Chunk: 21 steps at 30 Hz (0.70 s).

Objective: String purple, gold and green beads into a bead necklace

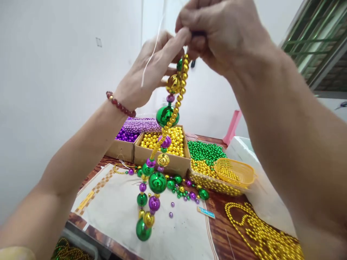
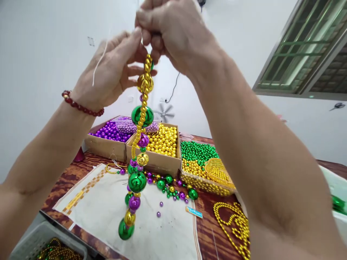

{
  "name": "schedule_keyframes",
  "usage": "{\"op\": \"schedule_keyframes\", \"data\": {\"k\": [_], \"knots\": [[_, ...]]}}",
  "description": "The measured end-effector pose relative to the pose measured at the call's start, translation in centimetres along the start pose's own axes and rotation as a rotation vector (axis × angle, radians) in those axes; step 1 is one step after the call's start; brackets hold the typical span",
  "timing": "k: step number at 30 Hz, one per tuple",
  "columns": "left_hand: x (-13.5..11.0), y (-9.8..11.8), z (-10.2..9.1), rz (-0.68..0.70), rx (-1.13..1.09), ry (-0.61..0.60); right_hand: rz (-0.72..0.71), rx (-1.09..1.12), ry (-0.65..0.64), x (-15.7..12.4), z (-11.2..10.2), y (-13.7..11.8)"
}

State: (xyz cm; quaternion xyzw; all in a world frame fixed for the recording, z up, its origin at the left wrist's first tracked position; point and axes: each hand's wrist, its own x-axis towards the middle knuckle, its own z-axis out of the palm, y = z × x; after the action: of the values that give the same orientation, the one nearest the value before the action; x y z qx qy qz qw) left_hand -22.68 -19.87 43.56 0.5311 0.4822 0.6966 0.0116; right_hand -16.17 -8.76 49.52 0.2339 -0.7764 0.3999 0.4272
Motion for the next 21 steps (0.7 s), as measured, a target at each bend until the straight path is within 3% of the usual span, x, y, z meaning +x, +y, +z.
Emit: {"op": "schedule_keyframes", "data": {"k": [2,6,10,16,21], "knots": [[-0.7,-1.6,-0.2,-0.006,-0.095,-0.106,0.054,0.015,-0.037,-1.7,-0.2,1.0],[-1.8,-6.0,-0.4,-0.117,-0.301,-0.198,0.191,0.047,-0.092,-5.2,-0.1,4.0],[-4.5,-10.7,-0.1,-0.229,-0.45,-0.344,0.352,0.097,-0.133,-9.7,0.4,6.9],[-10.5,-17.6,1.2,-0.433,-0.573,-0.309,0.593,0.211,-0.172,-17.5,1.5,11.3],[-15.0,-22.9,1.6,-0.625,-0.492,-0.286,0.798,0.3,-0.134,-23.7,2.9,15.3]]}}
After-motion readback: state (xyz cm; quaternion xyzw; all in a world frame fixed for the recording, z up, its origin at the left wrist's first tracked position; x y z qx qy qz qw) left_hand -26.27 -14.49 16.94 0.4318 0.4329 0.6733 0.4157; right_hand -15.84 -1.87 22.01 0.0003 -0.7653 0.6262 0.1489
